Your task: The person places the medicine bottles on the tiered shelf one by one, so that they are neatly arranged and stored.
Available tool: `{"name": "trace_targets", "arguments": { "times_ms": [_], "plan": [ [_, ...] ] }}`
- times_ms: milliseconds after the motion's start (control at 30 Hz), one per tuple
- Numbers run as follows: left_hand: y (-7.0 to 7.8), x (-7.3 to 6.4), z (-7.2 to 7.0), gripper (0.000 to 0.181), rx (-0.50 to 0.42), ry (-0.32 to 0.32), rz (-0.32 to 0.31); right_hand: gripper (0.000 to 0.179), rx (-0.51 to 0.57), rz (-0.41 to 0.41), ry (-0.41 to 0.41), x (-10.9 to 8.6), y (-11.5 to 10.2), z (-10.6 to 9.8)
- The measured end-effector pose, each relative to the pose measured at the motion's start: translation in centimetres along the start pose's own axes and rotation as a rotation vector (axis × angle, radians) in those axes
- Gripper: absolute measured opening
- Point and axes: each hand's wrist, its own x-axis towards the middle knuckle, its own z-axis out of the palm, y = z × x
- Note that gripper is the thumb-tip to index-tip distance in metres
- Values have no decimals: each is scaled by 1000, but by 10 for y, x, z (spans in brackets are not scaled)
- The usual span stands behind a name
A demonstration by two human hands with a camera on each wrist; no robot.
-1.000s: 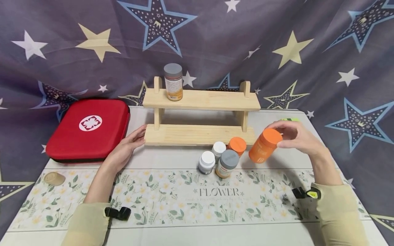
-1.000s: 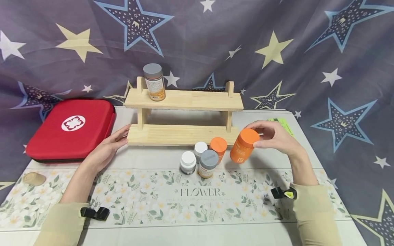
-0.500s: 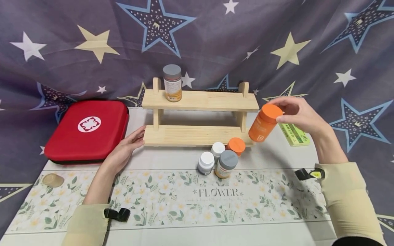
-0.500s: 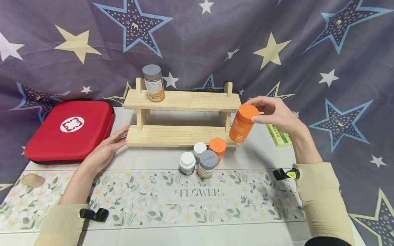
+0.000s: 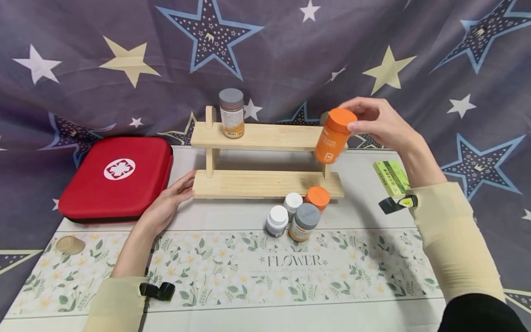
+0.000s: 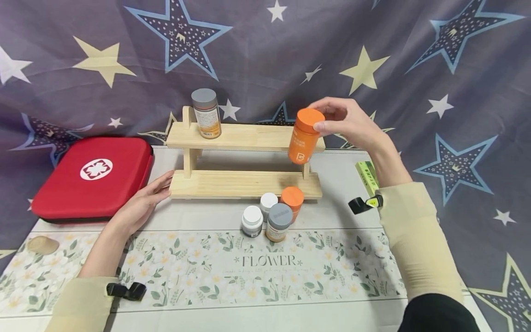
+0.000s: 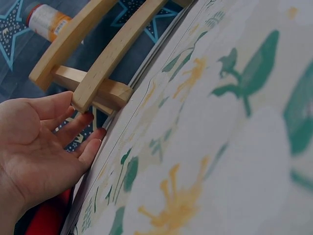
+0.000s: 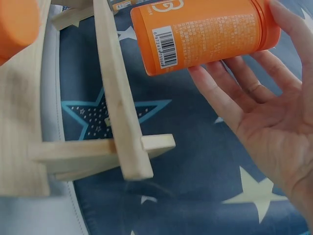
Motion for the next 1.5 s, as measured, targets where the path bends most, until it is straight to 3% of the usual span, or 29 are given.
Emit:
{"name": "trace_targets", "arguments": {
  "times_ms": [400, 733, 900, 1133, 1500],
  "plan": [
    [2, -1, -2, 68, 2, -2, 1, 32, -25, 45, 28, 58, -13, 17],
    [1, 0, -3, 69, 2, -10, 16, 32, -14, 80, 17, 99, -10, 33],
    [0, -1, -5, 69, 6, -15, 22, 36, -69, 104, 44, 116, -9, 44],
    [0, 0, -3, 69, 4, -8, 11, 38, -80, 141, 56, 129, -3, 56],
    [-2, 1, -1, 69, 1, -18, 21, 40, -119, 191, 73, 130, 12, 60]
  ]
}}
